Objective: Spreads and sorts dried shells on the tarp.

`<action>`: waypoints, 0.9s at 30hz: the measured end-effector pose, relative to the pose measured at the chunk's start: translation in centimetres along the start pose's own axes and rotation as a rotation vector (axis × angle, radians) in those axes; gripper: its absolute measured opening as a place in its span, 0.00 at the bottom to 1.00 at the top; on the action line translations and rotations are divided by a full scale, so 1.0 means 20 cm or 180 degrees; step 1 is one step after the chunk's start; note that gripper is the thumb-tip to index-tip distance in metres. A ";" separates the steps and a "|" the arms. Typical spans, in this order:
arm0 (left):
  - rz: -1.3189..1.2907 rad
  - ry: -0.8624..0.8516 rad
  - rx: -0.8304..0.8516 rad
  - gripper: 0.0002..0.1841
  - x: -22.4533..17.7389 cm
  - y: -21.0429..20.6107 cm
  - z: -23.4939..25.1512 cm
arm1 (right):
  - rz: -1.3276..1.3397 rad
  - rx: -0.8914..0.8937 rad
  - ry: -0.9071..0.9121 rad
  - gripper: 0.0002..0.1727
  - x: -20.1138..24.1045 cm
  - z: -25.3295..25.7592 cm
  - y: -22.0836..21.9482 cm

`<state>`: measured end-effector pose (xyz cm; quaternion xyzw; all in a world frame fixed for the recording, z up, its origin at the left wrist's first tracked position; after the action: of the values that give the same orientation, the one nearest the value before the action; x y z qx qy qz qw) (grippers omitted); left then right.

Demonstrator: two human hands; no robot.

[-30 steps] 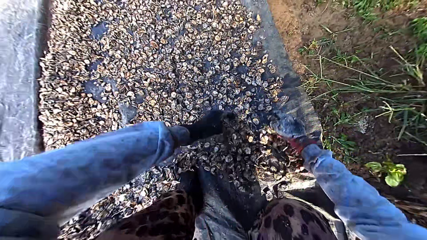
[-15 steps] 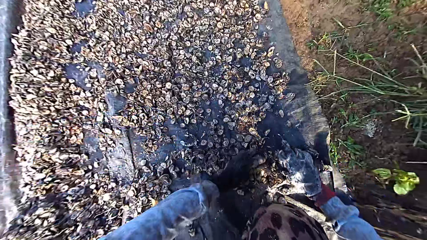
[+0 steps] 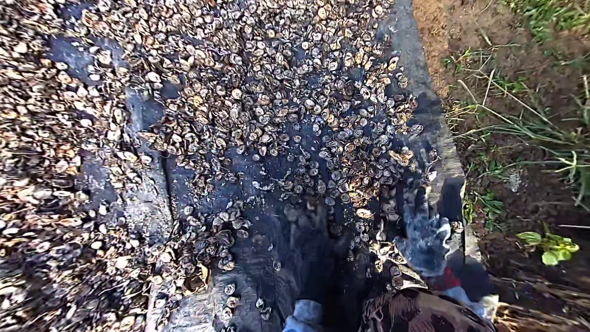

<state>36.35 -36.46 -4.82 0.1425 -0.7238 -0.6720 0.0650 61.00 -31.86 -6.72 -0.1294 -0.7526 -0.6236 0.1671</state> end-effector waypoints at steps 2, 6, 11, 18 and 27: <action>-0.0374 -0.0432 -0.0069 0.31 -0.17 0.01 0.00 | 0.0141 -0.0213 0.0308 0.33 0.11 -0.12 -0.05; -0.0406 -0.0809 0.0179 0.42 -0.28 0.03 0.33 | 0.1567 0.0216 -0.0228 0.23 0.18 0.01 0.06; -0.0449 -0.1480 0.1269 0.39 -0.41 -0.04 0.53 | 0.0585 0.0309 -0.0355 0.36 0.06 0.30 0.22; -0.1760 -0.1372 0.0824 0.31 -0.30 0.25 0.57 | 0.0368 -0.0310 -0.0502 0.33 -0.24 -0.14 0.09; -0.0903 -0.1821 0.0905 0.38 -0.36 -0.06 0.45 | 0.0528 -0.0324 -0.1600 0.37 -0.38 0.01 0.43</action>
<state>40.69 -25.83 -6.08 0.0553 -0.7720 -0.5795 -0.2551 71.42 -30.02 -2.19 -0.3496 -0.7250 -0.5931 0.0188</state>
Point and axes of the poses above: each hand's wrist, its own z-axis towards the middle knuckle, its own y-axis out of the back of the hand, x = y × z, the point moved 6 cm from there along z, towards the middle knuckle, and after that the axes turned 11 degrees about z, right-handed, at the moved point
